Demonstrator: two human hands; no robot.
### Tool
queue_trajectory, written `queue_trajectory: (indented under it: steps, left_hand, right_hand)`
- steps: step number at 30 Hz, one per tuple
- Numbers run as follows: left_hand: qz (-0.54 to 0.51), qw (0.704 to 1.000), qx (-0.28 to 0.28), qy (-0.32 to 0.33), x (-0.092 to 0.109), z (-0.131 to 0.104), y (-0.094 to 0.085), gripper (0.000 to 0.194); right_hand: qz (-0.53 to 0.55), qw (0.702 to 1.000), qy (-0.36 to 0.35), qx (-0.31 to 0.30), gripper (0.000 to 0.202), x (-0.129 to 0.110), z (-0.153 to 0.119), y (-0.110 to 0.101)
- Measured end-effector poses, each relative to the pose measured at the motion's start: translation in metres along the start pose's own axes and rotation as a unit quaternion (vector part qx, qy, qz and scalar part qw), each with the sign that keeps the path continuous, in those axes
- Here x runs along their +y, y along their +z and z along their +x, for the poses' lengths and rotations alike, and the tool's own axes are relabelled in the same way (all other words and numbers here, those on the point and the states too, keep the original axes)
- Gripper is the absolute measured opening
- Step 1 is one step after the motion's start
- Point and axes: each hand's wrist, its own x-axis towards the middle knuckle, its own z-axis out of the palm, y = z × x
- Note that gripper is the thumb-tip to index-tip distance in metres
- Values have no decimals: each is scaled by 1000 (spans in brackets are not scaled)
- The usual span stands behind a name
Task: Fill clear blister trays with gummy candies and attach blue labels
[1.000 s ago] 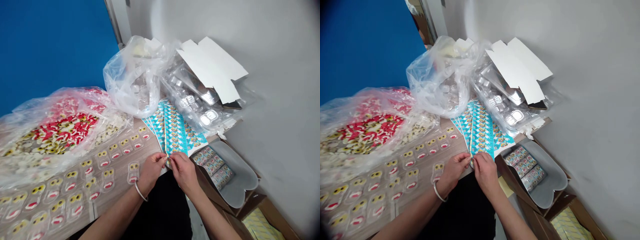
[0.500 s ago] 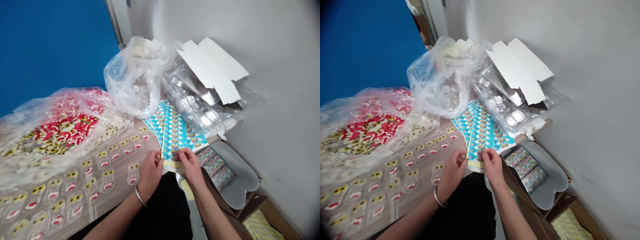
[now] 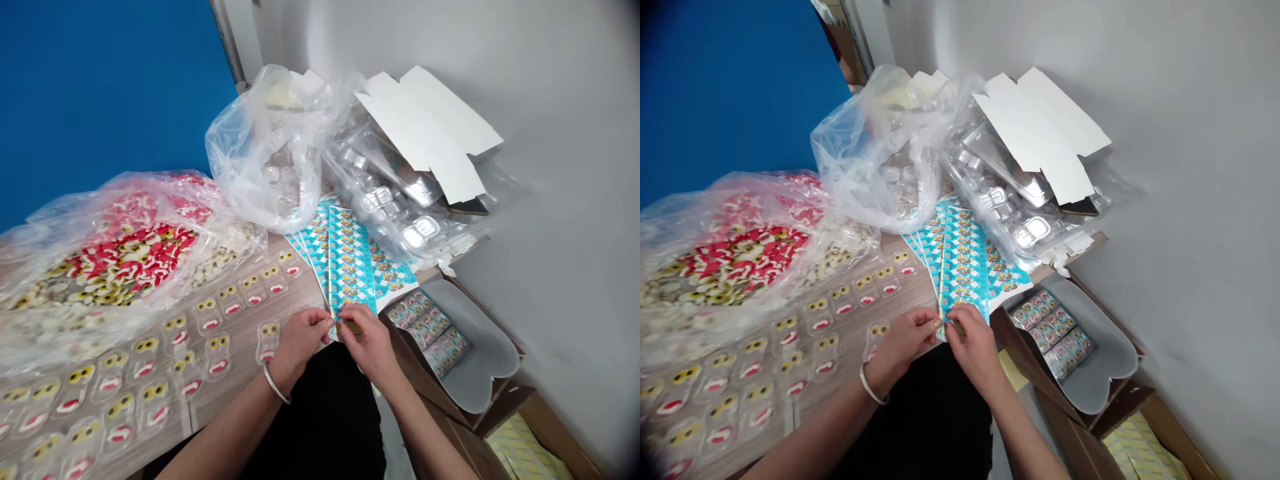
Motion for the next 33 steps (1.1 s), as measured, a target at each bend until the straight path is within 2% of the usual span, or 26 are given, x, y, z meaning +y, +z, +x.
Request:
queue_trajectory:
  steps: [5, 13, 16, 21, 23, 25, 28, 31, 33]
  left_hand:
    - [-72, 997, -7, -1, -3, -1, 7, 22]
    - [-23, 997, 23, 77, 10, -1, 16, 10]
    - [-31, 997, 32, 57, 10, 0, 21, 10]
    - [-8, 999, 45, 26, 10, 3, 17, 10]
    - [7, 998, 52, 25, 10, 3, 15, 10]
    - [10, 999, 48, 25, 10, 2, 14, 11]
    - [-16, 999, 23, 25, 10, 1, 17, 15]
    - [-52, 998, 1, 19, 9, 1, 21, 20]
    - [-72, 997, -5, 10, 8, 2, 22, 23]
  right_hand:
    - [-55, 998, -24, 7, 19, 0, -6, 3]
    - [-134, 991, -13, 22, 17, -8, -4, 4]
    - [-124, 991, 34, 47, 14, -5, -2, 6]
    - [24, 981, 165, 96, 11, 10, 4, 2]
    - [69, 973, 200, 91, 14, 13, 6, -3]
    - [81, 976, 191, 63, 15, 11, 6, -7]
    - [49, 992, 117, 18, 10, 3, 5, -10]
    - [8, 999, 49, 6, 11, -2, 2, -9]
    - [-7, 1000, 30, 7, 14, -3, 0, -7]
